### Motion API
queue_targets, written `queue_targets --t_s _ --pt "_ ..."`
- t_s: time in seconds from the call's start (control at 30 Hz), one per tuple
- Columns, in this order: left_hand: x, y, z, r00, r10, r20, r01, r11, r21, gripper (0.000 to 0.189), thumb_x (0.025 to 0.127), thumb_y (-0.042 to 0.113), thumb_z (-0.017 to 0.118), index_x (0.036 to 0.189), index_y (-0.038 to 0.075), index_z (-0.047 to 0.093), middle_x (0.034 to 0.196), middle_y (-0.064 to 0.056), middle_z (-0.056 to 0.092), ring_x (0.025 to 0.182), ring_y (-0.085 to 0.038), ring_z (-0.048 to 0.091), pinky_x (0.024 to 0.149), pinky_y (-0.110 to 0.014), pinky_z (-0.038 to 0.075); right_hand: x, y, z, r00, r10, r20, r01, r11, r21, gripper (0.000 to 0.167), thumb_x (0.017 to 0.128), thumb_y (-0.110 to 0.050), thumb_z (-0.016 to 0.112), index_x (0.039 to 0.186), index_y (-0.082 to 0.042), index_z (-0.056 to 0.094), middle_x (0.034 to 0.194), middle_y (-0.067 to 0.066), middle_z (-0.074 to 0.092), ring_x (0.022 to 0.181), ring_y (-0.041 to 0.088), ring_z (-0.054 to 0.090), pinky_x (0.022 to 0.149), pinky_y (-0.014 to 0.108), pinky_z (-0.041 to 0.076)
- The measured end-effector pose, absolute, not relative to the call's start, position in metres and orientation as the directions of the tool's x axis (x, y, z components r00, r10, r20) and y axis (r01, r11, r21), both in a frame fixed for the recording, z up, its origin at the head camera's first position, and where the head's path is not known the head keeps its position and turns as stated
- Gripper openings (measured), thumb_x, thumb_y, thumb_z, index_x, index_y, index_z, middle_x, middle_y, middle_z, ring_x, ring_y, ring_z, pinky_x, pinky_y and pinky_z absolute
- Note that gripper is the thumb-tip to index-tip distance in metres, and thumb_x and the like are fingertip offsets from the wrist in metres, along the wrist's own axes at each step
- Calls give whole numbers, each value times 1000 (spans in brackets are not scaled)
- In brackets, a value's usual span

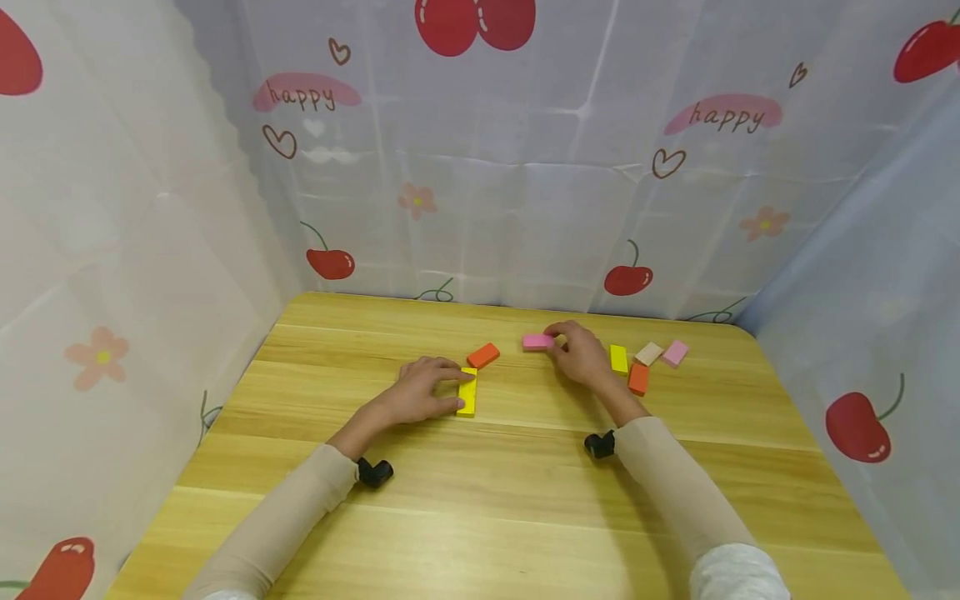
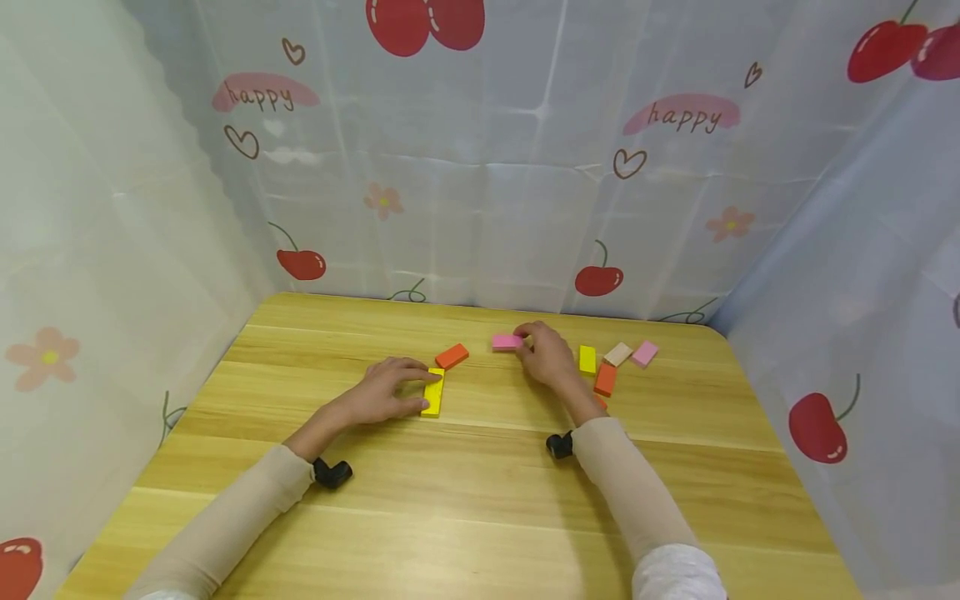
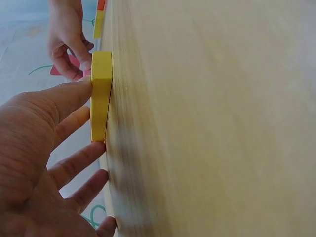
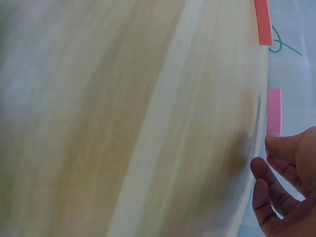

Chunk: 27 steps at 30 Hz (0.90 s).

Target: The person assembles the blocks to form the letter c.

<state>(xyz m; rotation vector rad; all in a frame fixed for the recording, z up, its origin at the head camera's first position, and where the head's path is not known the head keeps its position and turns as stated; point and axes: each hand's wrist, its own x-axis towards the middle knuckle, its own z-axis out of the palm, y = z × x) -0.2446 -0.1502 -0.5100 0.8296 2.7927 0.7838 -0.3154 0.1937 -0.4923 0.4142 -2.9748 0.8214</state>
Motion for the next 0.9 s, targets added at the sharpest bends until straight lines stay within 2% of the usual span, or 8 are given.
queue_targets --t_s 0.67,0.9 --pt "-242 -151 -509 -850 527 10 455 725 517 50 102 45 73 149 32 66 160 -7 57 152 -37 46 120 -68 28 -320 177 -495 -951 -300 78 -297 807 -510 33 105 -14 69 137 -8 70 141 18 67 105 33 67 98 51 56" --pt "-243 -151 -510 -848 530 27 465 717 519 49 102 45 73 149 32 67 159 -6 58 151 -37 47 120 -69 28 -323 171 -500 -955 -291 64 -283 819 -498 33 106 -18 69 138 -12 70 140 15 67 103 29 66 92 47 55"
